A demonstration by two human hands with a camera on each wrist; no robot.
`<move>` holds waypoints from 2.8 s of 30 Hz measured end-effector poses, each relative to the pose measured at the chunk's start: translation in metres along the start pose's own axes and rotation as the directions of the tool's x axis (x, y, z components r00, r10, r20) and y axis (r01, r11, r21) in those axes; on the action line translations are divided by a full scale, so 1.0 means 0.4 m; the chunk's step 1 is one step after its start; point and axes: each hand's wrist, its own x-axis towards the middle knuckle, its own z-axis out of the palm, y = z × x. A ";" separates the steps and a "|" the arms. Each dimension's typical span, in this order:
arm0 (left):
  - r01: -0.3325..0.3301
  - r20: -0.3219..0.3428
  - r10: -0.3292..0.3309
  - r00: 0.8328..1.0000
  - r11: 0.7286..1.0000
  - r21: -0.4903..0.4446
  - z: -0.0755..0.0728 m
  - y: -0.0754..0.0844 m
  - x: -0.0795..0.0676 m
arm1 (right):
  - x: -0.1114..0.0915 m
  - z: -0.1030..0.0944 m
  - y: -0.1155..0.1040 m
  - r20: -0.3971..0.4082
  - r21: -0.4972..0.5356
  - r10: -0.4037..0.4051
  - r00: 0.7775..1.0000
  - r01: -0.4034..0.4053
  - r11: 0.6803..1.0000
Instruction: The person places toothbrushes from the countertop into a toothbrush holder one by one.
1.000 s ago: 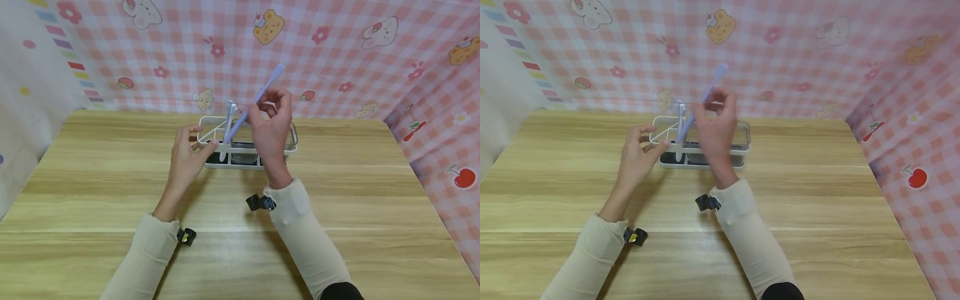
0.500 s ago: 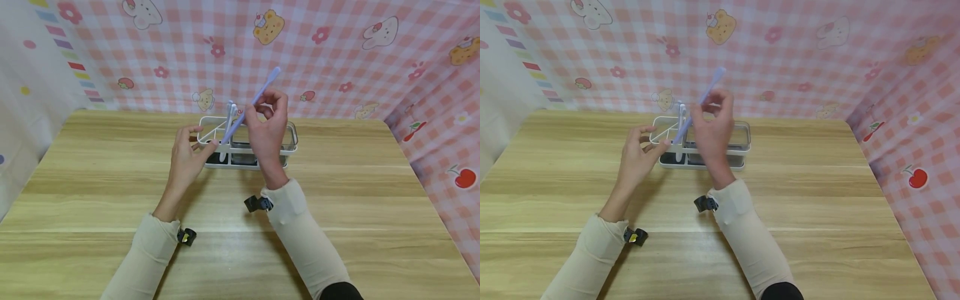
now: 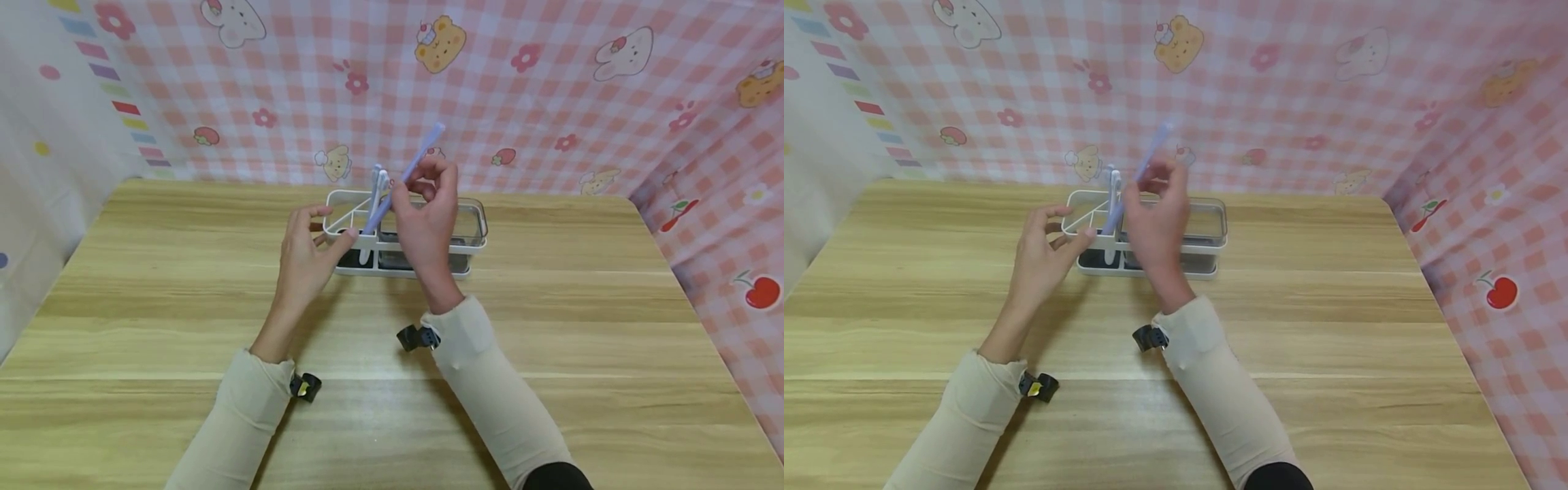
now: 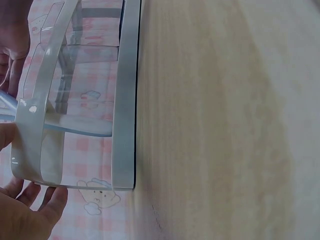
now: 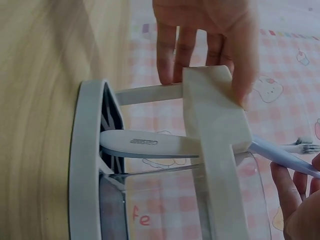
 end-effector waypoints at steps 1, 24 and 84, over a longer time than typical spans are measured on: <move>-0.002 0.000 0.002 1.000 1.000 0.001 0.000 0.000 0.001 | -0.002 0.000 0.001 0.007 -0.010 0.000 1.000 0.000 1.000; -0.008 -0.010 0.009 1.000 1.000 0.021 0.002 -0.006 0.000 | -0.039 0.004 0.022 0.092 -0.084 -0.005 0.996 0.013 0.996; 0.004 0.010 -0.004 1.000 1.000 0.008 -0.002 -0.014 0.001 | -0.037 -0.026 0.013 0.351 -0.364 0.093 0.932 0.044 0.931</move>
